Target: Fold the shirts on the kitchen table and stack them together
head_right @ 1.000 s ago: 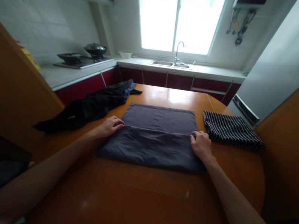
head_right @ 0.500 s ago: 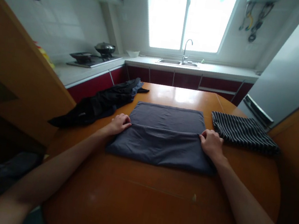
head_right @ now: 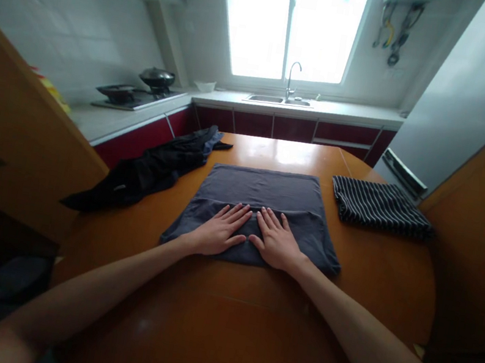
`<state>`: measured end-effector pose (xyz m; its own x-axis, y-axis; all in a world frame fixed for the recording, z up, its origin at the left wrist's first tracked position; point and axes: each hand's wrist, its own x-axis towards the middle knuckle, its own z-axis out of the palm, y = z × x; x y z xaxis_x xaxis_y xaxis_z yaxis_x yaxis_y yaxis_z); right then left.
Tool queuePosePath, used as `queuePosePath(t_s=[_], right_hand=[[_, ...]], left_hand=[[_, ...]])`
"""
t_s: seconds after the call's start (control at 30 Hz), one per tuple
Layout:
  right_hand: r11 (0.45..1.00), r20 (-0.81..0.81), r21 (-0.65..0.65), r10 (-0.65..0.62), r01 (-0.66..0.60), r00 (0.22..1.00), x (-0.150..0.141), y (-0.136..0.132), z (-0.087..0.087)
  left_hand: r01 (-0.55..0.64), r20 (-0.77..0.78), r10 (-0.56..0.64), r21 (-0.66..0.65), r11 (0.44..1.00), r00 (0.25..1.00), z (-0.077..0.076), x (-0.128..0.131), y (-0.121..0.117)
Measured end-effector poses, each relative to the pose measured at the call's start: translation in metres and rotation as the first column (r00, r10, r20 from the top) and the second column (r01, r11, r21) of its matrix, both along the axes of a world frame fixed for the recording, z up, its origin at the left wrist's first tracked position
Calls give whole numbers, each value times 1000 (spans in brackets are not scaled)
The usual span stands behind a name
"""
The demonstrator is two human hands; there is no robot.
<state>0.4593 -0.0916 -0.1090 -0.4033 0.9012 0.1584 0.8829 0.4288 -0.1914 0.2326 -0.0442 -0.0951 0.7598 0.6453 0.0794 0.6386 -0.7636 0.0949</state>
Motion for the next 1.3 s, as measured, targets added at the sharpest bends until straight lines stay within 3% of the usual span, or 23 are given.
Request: queuePosePath(t_s=[0.3, 0.5, 0.67, 0.8, 0.93, 1.0, 1.1, 1.2, 1.3], right_hand=[[966, 1, -78, -246, 245, 969, 17, 9, 3], [921, -1, -124, -373, 370, 928, 56, 19, -2], [833, 19, -138, -539, 536, 842, 91, 24, -5], [781, 17, -116, -617, 614, 787, 102, 22, -3], [827, -46, 111, -550, 551, 834, 80, 13, 5], [889, -64, 180, -417, 422, 906, 58, 6, 9], [957, -82, 176, -221, 232, 972, 34, 3, 11], [963, -129, 134, -218, 235, 967, 42, 15, 8], [935, -172, 69, -332, 347, 928, 80, 35, 6]], left_hand=[[-37, 34, 36, 24, 999, 999, 0, 0, 2], [-89, 59, 89, 10, 996, 994, -4, -1, 6], [-194, 78, 194, -11, 981, 978, -11, -9, 19], [-255, 69, 257, -38, 966, 964, -8, -13, 26], [-238, 78, 239, -20, 971, 968, -4, -9, 23], [-211, 99, 209, 9, 977, 973, 0, -7, 20], [-213, 158, 205, 33, 976, 966, 8, -15, 26], [-320, 207, 311, 8, 947, 928, 16, -45, 49], [-397, 211, 401, -65, 916, 891, 19, -85, 79]])
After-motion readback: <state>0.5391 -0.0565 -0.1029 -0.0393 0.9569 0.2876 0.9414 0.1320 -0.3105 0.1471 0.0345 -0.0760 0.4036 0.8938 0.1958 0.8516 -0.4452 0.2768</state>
